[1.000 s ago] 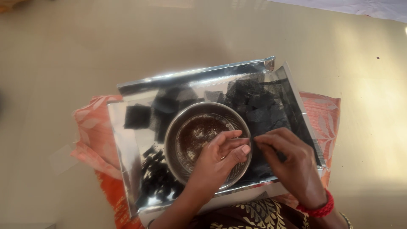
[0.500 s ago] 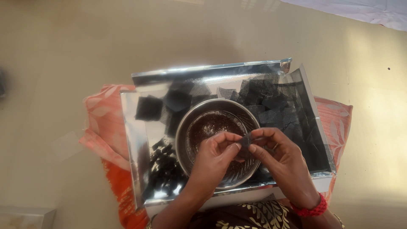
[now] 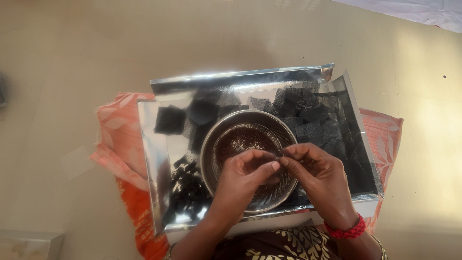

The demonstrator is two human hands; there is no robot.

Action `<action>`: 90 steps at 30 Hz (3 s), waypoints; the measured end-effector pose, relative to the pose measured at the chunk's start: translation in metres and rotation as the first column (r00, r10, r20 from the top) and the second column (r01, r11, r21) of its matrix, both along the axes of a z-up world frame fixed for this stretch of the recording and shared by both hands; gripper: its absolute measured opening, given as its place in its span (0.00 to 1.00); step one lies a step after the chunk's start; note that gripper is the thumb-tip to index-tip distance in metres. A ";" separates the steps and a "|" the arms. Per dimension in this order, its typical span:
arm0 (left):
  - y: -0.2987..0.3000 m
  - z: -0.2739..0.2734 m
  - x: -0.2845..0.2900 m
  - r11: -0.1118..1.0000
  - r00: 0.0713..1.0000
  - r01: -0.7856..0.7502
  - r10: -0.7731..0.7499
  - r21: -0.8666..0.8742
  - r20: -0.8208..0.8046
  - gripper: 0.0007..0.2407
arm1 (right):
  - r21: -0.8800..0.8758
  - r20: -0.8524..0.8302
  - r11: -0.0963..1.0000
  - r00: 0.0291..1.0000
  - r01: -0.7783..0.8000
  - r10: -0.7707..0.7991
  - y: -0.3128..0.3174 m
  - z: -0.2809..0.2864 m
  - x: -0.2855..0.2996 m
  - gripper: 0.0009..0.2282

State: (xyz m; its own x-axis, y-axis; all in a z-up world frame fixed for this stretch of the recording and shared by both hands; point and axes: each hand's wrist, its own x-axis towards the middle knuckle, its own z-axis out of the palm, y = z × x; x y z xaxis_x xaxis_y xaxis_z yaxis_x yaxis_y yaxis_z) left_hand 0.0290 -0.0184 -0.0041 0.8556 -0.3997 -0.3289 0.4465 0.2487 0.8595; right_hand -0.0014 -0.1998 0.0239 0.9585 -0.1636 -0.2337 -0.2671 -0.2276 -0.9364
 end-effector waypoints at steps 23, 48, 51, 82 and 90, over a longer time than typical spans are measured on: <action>0.030 -0.019 0.002 0.963 0.954 -0.246 0.221 -0.110 -0.202 0.11 | -0.748 -0.352 0.225 0.662 -0.624 0.662 0.048 -0.016 -0.004 0.11; 0.014 -0.045 -0.011 0.952 0.952 -0.079 -0.015 -0.296 -0.306 0.11 | -0.081 -0.270 0.956 0.929 -0.282 0.252 0.024 0.018 0.027 0.07; 0.015 -0.046 -0.010 0.941 0.953 -0.079 -0.027 -0.330 -0.303 0.11 | -0.128 -0.274 0.946 0.928 -0.297 0.254 0.024 0.016 0.026 0.07; 0.032 -0.026 -0.004 0.927 0.946 -0.060 -0.065 -0.371 -0.317 0.10 | -0.531 0.001 0.711 0.839 -0.461 0.545 0.020 0.030 0.014 0.15; 0.031 -0.019 -0.002 0.936 0.948 -0.052 -0.064 -0.348 -0.312 0.10 | -0.528 0.014 0.722 0.846 -0.446 0.533 0.019 0.027 0.013 0.17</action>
